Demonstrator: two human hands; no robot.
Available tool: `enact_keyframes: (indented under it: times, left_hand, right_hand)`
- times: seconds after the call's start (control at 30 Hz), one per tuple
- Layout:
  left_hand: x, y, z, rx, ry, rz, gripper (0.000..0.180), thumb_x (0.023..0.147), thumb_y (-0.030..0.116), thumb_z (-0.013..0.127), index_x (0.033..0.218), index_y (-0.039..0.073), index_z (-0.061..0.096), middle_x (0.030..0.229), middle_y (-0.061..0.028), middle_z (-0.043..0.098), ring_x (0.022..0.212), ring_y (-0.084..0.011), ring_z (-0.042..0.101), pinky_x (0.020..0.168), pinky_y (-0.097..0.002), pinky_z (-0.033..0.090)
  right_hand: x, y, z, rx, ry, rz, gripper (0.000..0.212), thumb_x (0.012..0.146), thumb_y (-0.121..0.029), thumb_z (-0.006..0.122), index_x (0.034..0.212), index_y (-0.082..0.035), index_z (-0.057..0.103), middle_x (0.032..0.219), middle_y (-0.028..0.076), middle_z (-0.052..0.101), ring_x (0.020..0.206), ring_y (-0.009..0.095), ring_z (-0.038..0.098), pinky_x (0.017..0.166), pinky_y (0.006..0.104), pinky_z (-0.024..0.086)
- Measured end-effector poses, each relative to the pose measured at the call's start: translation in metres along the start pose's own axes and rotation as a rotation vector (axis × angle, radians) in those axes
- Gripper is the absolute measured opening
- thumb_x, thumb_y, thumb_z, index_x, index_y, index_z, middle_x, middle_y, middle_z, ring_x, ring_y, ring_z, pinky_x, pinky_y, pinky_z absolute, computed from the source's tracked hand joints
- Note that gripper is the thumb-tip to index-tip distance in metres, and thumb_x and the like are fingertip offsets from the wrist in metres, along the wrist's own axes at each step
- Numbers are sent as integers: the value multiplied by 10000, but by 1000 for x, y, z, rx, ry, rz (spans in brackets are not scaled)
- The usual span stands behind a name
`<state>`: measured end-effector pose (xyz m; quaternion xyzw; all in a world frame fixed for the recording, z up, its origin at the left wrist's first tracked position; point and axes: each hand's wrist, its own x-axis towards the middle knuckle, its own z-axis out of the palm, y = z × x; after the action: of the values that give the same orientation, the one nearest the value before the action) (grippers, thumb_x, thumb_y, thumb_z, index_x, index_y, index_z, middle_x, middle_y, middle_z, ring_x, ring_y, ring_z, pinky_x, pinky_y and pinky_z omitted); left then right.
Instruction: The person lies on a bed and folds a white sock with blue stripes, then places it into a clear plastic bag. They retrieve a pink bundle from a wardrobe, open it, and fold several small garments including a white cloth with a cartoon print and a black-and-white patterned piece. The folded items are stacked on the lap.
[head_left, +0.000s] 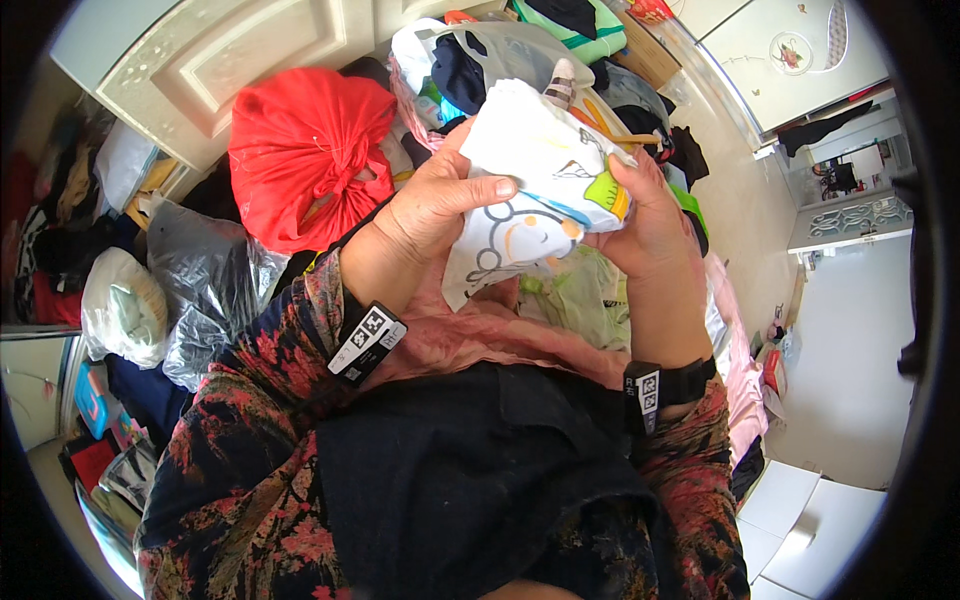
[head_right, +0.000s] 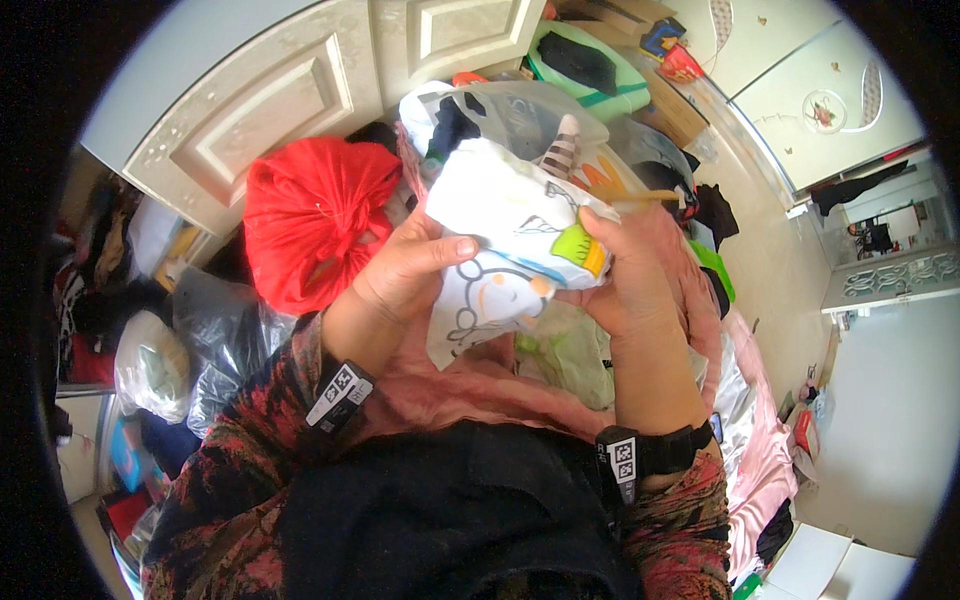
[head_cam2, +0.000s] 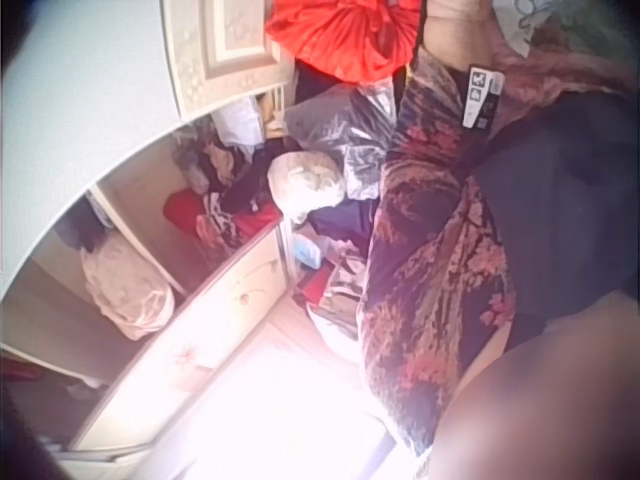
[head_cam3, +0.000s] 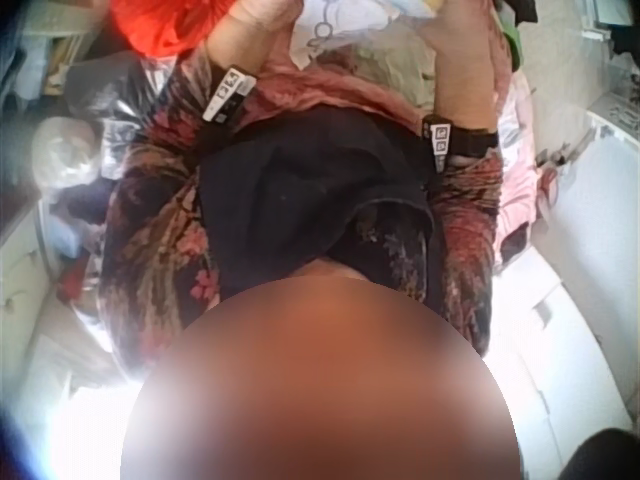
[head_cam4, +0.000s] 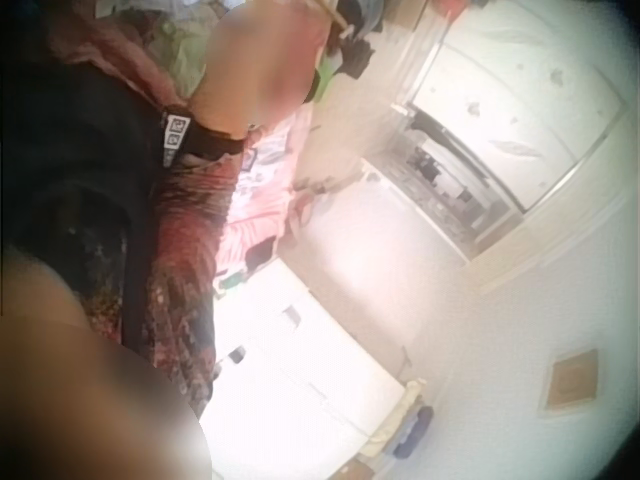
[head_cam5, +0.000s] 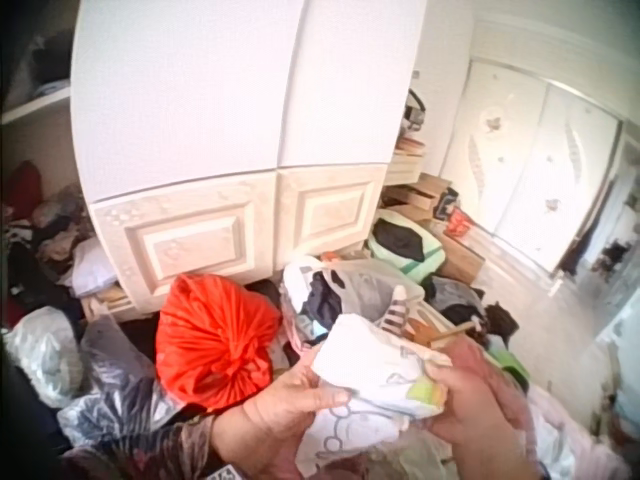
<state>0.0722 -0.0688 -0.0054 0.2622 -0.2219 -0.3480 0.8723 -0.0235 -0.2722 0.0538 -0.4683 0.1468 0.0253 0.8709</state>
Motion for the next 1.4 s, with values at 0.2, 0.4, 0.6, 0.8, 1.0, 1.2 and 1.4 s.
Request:
enact_keyframes:
  times: [0.2,0.4,0.6,0.8,1.0,1.2,1.4]
  left_hand:
    - [-2,0,-7,58,-4,-87,620,812,-19,719,1393,42,512,1250,-106,664,1123,-204,640,974,-335,509]
    - [-8,3,-11,241,-91,-503,447,793,-4,733,1231,-30,651,1151,-92,709,1054,-187,661,975,-326,504]
    - [-3,-5,-14,90,25,-269,517,823,-14,684,1330,-9,586,1204,-86,690,1069,-201,659,972,-342,509]
    - [0,-2,-17,-6,194,-183,334,919,62,645,1252,69,614,1122,-76,703,957,-198,703,776,-331,608]
    - [1,-8,-13,31,188,-50,271,932,65,634,1203,72,639,1081,-45,712,926,-157,701,745,-295,593]
    - [4,-7,-21,59,255,66,255,952,77,611,1205,87,643,1038,-22,713,823,-111,670,628,-245,522]
    - [-2,-10,-11,42,205,29,287,955,78,609,1241,80,625,1066,-28,707,856,-117,669,642,-256,528]
  right_hand:
    - [15,-9,-8,-49,54,-122,561,874,-216,649,1348,49,511,1254,192,634,1103,316,657,942,446,543]
    - [5,-54,-25,234,194,-214,457,891,-235,628,1276,7,575,1242,171,649,1118,356,638,976,494,506]
    - [-19,-73,-12,284,390,-306,498,933,-301,584,1343,-25,532,1312,165,614,1175,380,600,971,591,485]
    - [-17,-58,-10,425,505,-300,476,971,-360,559,1350,-71,555,1334,139,606,1228,388,565,1002,599,462]
    - [-16,-41,-18,410,447,-334,461,987,-324,554,1376,-83,500,1329,112,592,1203,323,576,966,539,489]
    - [-16,-34,-23,361,499,-352,449,969,-272,595,1357,-57,530,1347,144,595,1231,336,581,997,552,487]
    - [-9,-12,-28,-794,650,-809,355,878,-105,694,1210,-26,597,1188,131,628,1068,294,626,899,431,526]
